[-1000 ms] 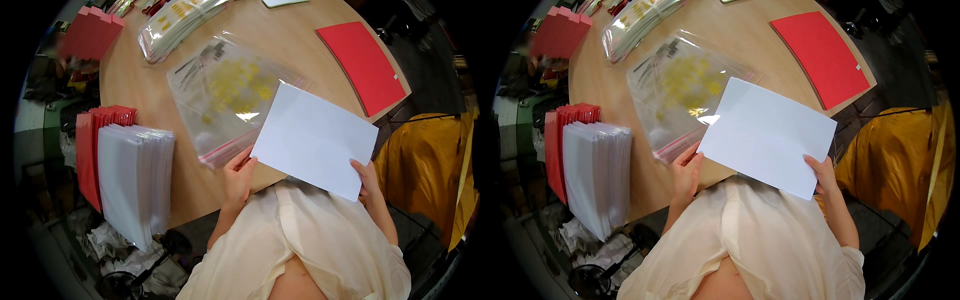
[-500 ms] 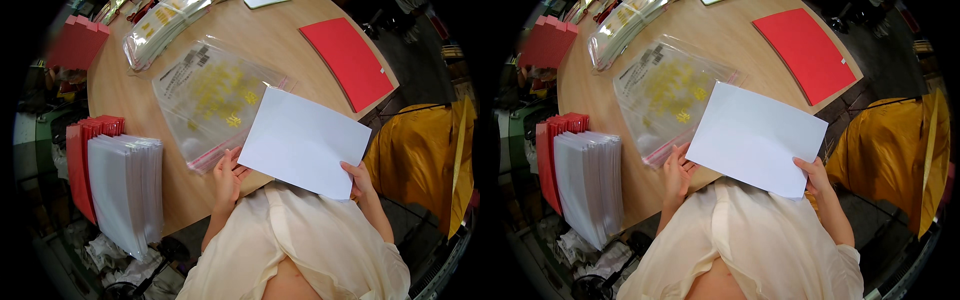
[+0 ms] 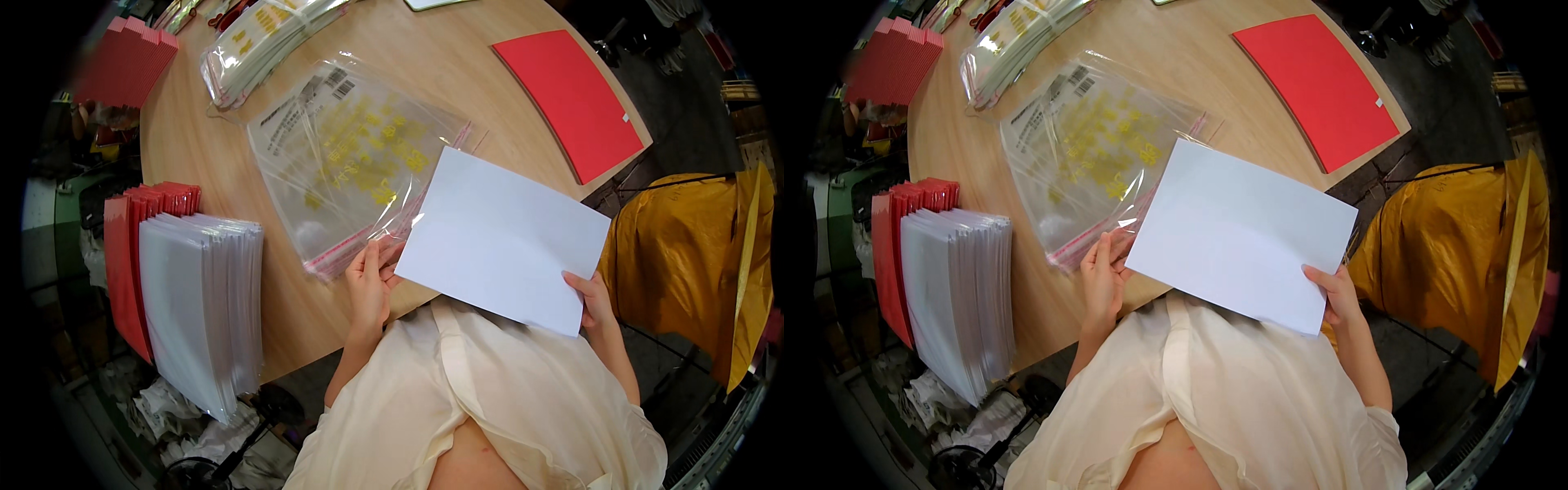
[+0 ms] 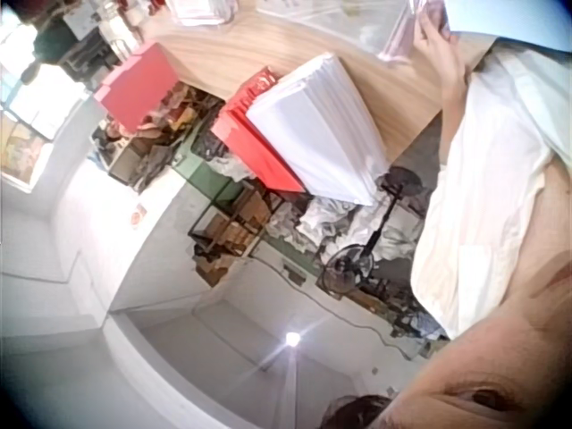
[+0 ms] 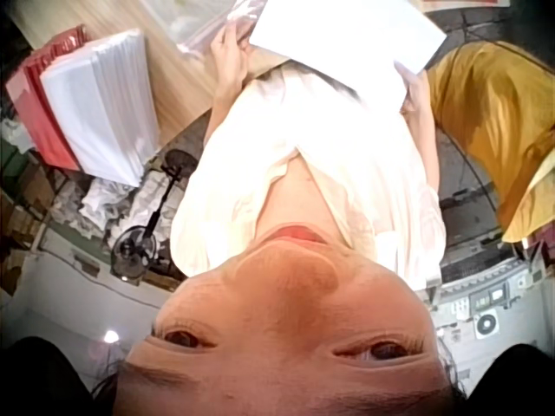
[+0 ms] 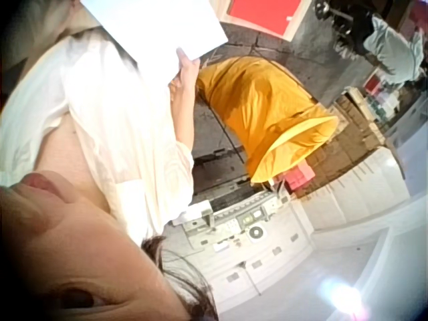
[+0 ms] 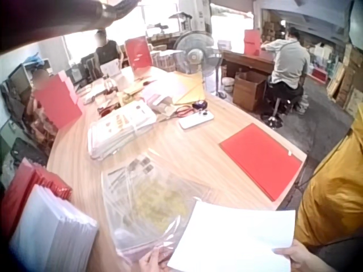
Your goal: The person repeatedly places red and white sheets of paper into clear plastic bags at a work table. They open each bag, insert a sheet, and set the filled bag aside, alternating between red and white sheets throughout the clip.
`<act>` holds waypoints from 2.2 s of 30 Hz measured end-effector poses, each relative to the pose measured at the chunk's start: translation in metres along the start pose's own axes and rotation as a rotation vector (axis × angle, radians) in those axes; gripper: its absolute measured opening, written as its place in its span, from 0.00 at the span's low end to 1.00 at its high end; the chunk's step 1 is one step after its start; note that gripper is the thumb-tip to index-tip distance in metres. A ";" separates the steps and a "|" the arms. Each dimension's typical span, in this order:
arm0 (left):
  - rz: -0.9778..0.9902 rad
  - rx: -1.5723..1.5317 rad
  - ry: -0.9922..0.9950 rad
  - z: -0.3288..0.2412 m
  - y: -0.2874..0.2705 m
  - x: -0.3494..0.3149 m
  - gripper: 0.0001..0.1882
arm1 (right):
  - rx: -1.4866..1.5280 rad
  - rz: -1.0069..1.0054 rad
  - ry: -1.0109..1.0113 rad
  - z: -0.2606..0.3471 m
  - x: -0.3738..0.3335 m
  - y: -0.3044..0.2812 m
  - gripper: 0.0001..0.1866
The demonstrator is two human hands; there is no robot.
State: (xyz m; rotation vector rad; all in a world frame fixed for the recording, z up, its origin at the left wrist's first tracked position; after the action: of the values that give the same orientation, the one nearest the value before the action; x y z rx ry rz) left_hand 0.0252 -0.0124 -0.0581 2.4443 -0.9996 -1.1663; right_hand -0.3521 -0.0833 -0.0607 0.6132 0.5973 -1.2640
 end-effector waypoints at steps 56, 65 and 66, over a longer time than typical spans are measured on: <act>0.045 0.182 0.094 0.004 -0.001 -0.021 0.20 | -0.033 -0.078 -0.165 0.016 -0.010 0.008 0.17; 0.041 0.258 0.215 -0.004 0.001 -0.022 0.19 | -0.008 -0.052 -0.178 0.016 -0.008 0.009 0.18; 0.043 0.255 0.211 -0.004 0.002 -0.023 0.19 | -0.004 -0.049 -0.178 0.016 -0.008 0.009 0.18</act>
State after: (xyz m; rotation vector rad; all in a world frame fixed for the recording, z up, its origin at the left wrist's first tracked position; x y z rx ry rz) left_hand 0.0171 0.0012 -0.0416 2.6550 -1.1913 -0.7876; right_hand -0.3435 -0.0876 -0.0431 0.4788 0.4688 -1.3470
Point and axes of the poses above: each hand's wrist, its own x-axis towards the middle knuckle, its own y-axis out of the palm, z = x × y, the point moved 10 cm from there along x, towards the middle knuckle, and after that the axes turned 14 degrees about -x, right-handed, at the moved point
